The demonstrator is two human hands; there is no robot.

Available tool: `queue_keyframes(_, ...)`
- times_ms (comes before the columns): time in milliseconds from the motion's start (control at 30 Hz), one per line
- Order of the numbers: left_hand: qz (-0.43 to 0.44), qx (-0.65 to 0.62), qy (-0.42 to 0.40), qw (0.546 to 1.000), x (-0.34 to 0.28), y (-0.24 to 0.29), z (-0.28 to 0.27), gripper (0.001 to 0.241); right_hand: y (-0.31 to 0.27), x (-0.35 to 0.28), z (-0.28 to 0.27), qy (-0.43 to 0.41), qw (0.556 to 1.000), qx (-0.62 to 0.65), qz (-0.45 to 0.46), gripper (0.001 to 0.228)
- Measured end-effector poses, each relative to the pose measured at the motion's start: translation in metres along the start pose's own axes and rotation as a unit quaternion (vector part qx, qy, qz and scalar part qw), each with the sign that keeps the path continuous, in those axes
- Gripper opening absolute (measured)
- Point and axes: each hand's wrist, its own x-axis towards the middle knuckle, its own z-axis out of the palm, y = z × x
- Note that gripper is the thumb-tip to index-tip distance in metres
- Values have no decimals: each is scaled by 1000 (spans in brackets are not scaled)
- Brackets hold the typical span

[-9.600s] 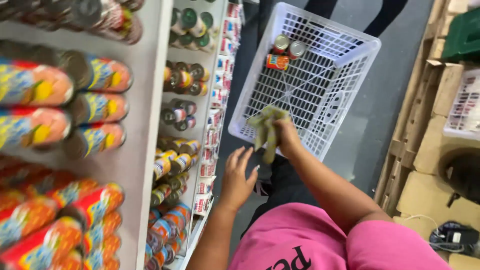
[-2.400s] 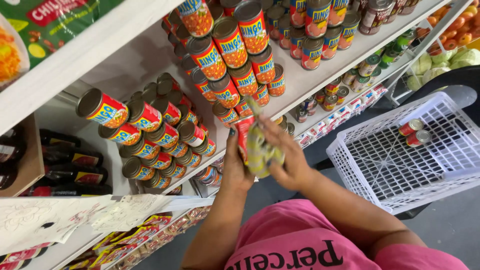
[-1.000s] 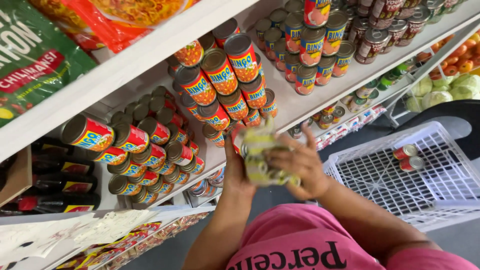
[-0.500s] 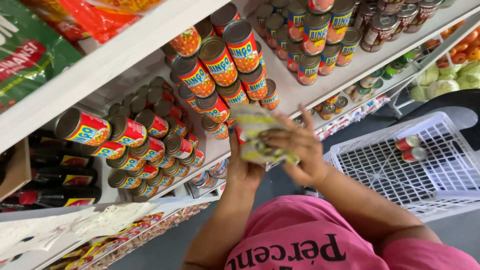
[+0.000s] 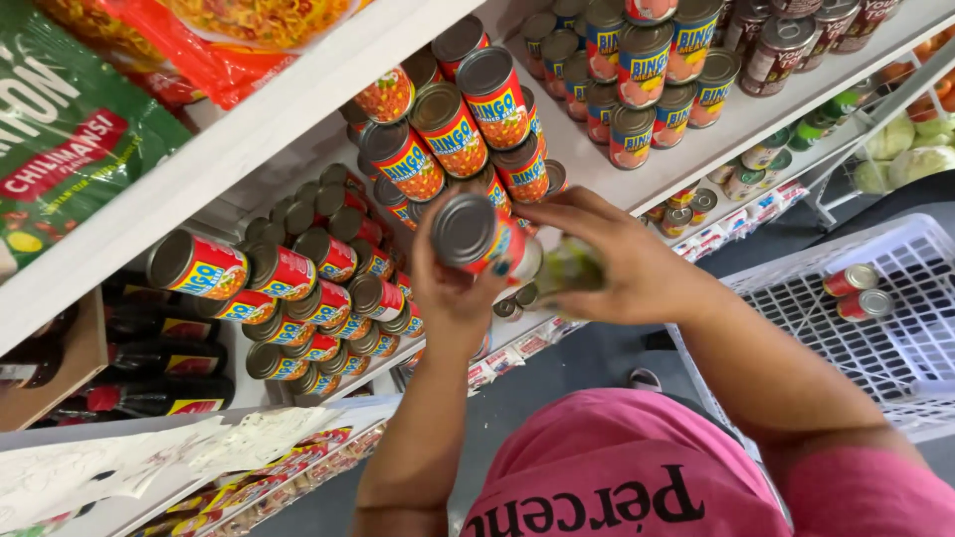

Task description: Wiping canned goods with a cloth and arranging them on grocery store shelves.

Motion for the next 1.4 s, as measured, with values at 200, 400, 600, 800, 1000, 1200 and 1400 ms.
queue_keyframes(200,128,316,-111,934,80,37,-6,82,27,64,-4,30,981,-189,36,63)
queue_keyframes(400,135,382,127,905,137,-1,-70,54,56,130,-25,93,980,-177,15,54)
queue_keyframes(600,49,428,22,902,167,-14,-88,47,128,191,-17,18,966,-241,94,54)
queue_keyframes(800,64,426,22,902,174,-13,-83,46,185,217,-6,-37,927,-372,28,43)
queue_keyframes(1000,79,422,19,903,177,-21,-82,45,170,213,9,-10,942,-335,26,42)
queue_keyframes(1200,96,420,23,902,172,-23,-93,44,167,215,-1,12,955,-296,17,41)
queue_keyframes(1400,112,418,30,901,125,-43,-161,43,156,214,1,31,966,-257,8,41)
